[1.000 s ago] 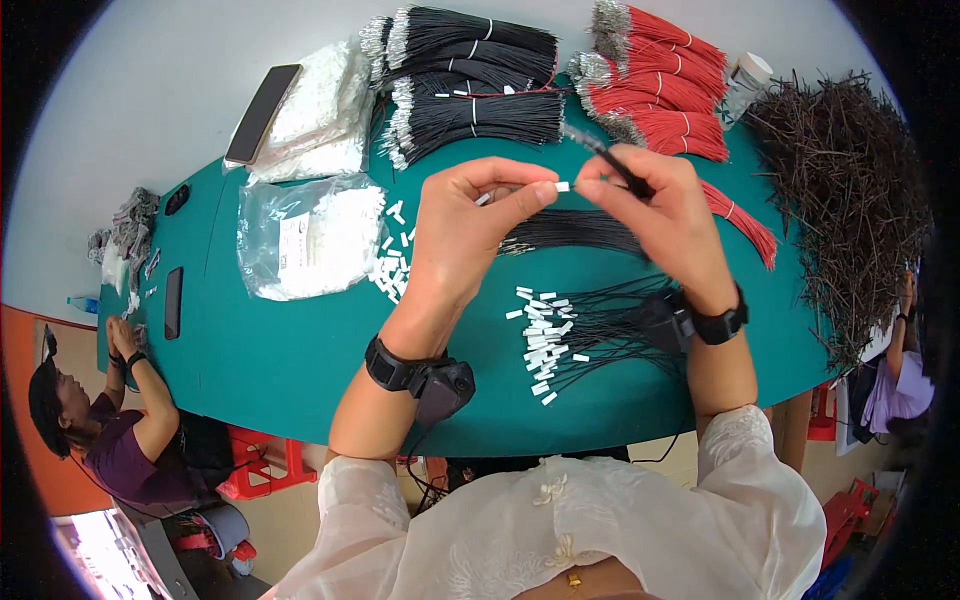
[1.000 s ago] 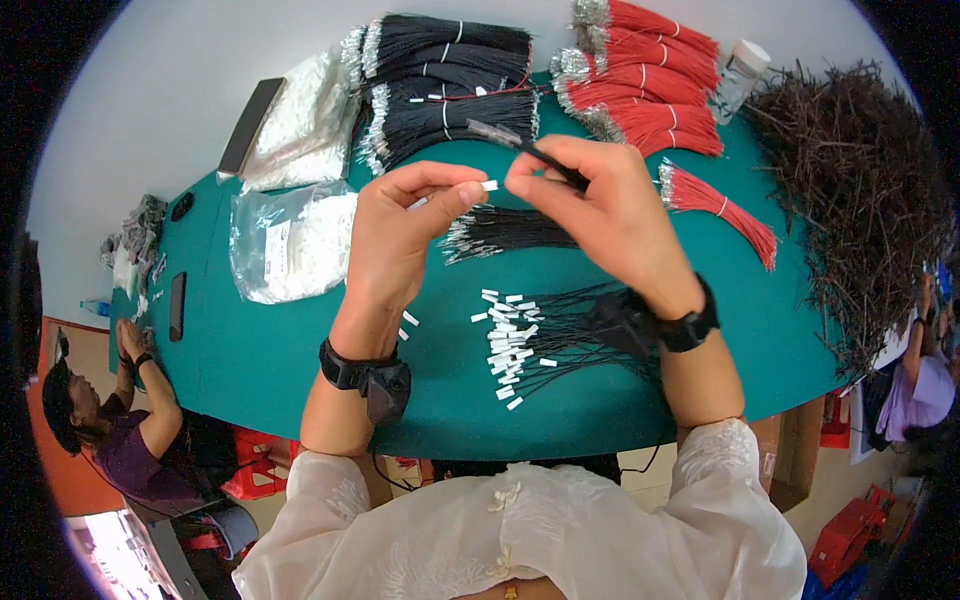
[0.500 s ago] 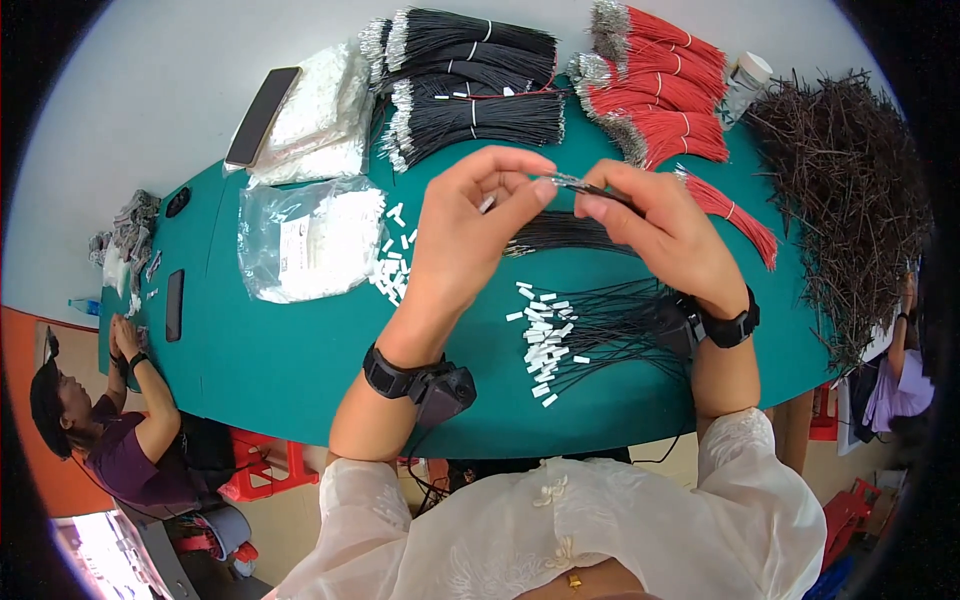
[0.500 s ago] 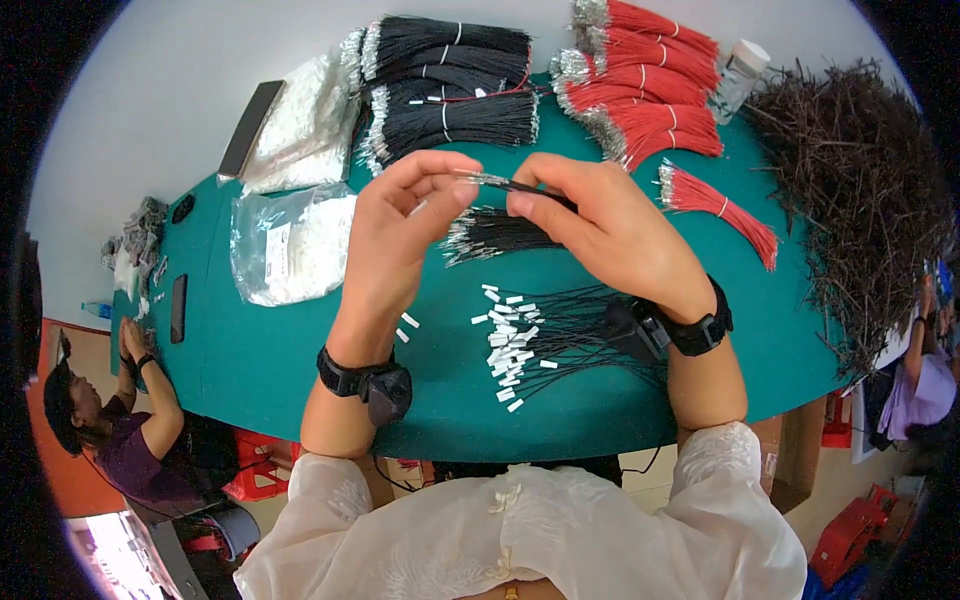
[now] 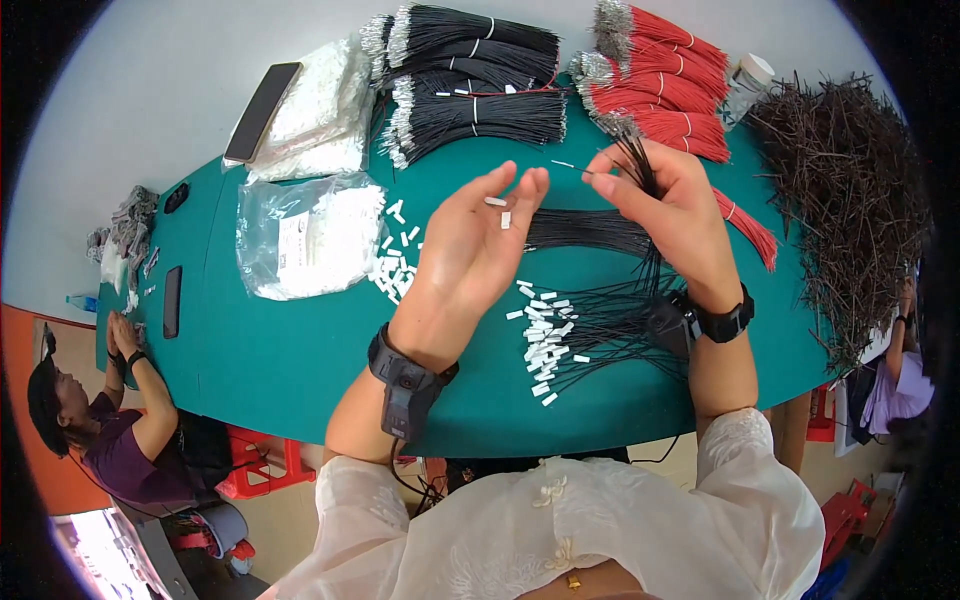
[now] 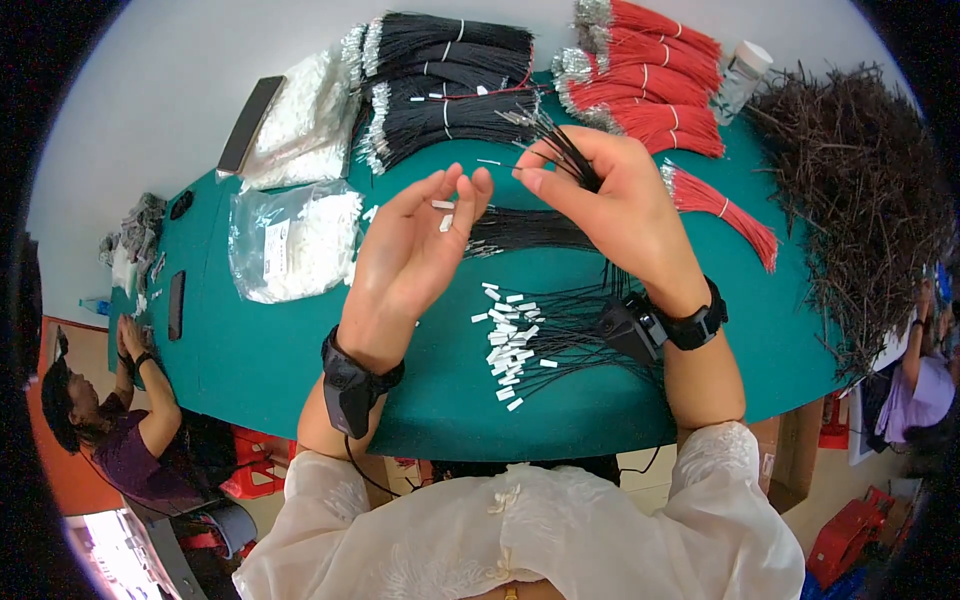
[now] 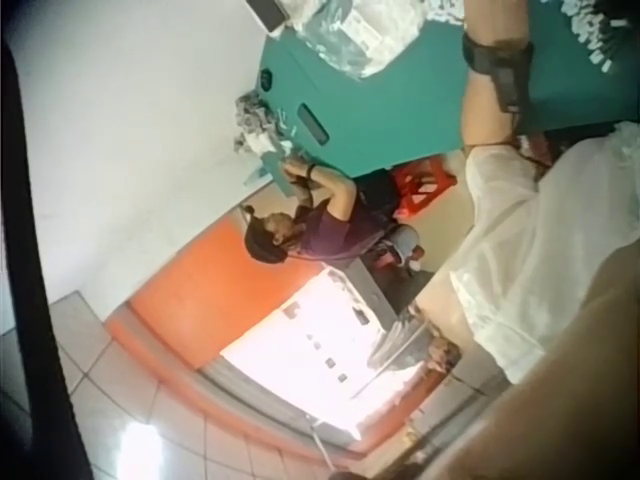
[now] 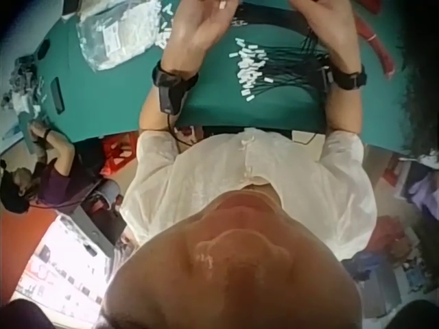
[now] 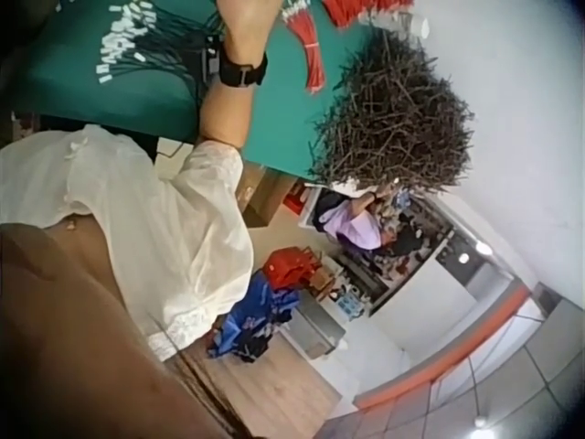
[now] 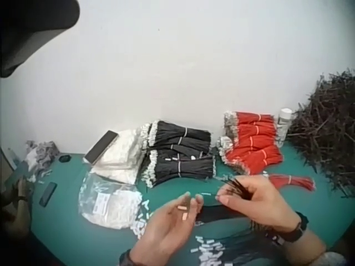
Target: Manually attaching small white plastic connectors to the ends of black wires at a workbench.
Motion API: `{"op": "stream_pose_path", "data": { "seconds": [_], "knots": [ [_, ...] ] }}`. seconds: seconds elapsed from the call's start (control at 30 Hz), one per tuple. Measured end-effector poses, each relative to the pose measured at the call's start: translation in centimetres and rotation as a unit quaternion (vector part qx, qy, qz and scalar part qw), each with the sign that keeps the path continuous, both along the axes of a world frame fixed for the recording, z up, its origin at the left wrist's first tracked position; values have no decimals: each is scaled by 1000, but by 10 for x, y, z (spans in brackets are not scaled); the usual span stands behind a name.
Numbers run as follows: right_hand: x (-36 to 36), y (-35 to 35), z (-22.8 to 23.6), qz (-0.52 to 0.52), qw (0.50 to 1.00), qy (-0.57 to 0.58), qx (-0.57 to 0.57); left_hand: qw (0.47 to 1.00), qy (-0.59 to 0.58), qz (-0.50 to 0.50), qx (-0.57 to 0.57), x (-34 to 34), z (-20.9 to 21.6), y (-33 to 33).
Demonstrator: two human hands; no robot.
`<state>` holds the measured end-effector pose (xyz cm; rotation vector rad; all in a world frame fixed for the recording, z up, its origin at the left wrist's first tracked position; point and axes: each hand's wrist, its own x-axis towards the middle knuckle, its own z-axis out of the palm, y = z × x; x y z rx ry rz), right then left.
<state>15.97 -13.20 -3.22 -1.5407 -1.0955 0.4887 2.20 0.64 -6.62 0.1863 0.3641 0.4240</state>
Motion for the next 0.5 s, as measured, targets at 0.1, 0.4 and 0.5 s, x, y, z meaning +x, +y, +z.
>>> {"op": "stream_pose_path", "data": {
  "seconds": [0.1, 0.4, 0.5],
  "knots": [
    [1, -2, 1, -8, 1000, -15, -5, 1000, 11, -19, -4, 1, 0, -4],
    [0, 0, 0, -32, 999, -23, 12, 932, -74, -149, 323, -6, -15, 14],
    [-1, 1, -2, -28, 999, -38, 21, 929, 20, -135, 343, -2, -4, 4]
  ]
}}
